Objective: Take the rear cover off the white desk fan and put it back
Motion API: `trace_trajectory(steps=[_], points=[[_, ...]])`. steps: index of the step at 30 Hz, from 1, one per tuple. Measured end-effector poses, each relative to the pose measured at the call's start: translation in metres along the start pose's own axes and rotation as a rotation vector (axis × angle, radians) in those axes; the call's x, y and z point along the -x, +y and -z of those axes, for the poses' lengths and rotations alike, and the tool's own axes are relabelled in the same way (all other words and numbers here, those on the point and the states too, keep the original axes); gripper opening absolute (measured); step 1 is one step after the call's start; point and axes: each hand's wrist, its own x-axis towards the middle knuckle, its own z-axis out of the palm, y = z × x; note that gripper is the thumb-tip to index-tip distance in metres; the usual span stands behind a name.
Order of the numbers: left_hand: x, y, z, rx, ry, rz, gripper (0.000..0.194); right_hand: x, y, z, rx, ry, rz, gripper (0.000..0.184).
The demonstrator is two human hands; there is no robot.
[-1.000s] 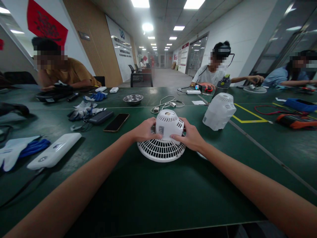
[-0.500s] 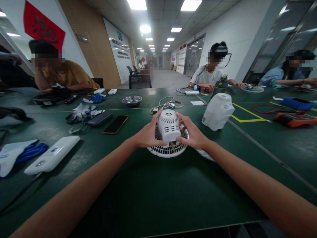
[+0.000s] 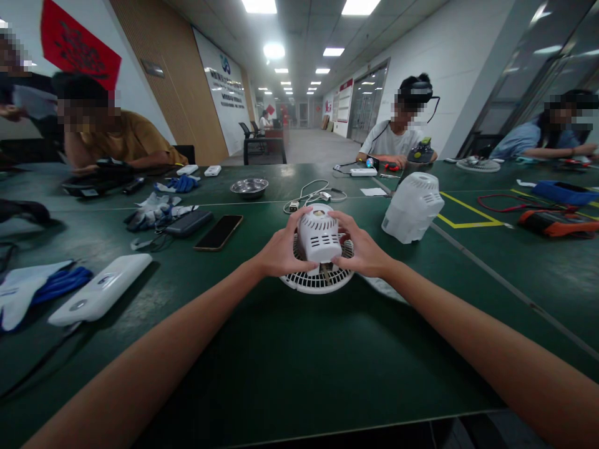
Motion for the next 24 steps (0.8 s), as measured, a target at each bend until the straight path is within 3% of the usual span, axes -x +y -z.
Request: trace_trajectory(steps=[15,24], points=[[0.001,-0.002,-0.002,0.015,0.014,0.017,0.117,-0.002,-0.002,0.003,0.008,0.002,-0.013,0.087],[0.001,-0.013,0.003,-0.014,-0.027,-0.052,0.127,0.0,-0.002,0.005,-0.028,-0.036,-0.011,0.087]])
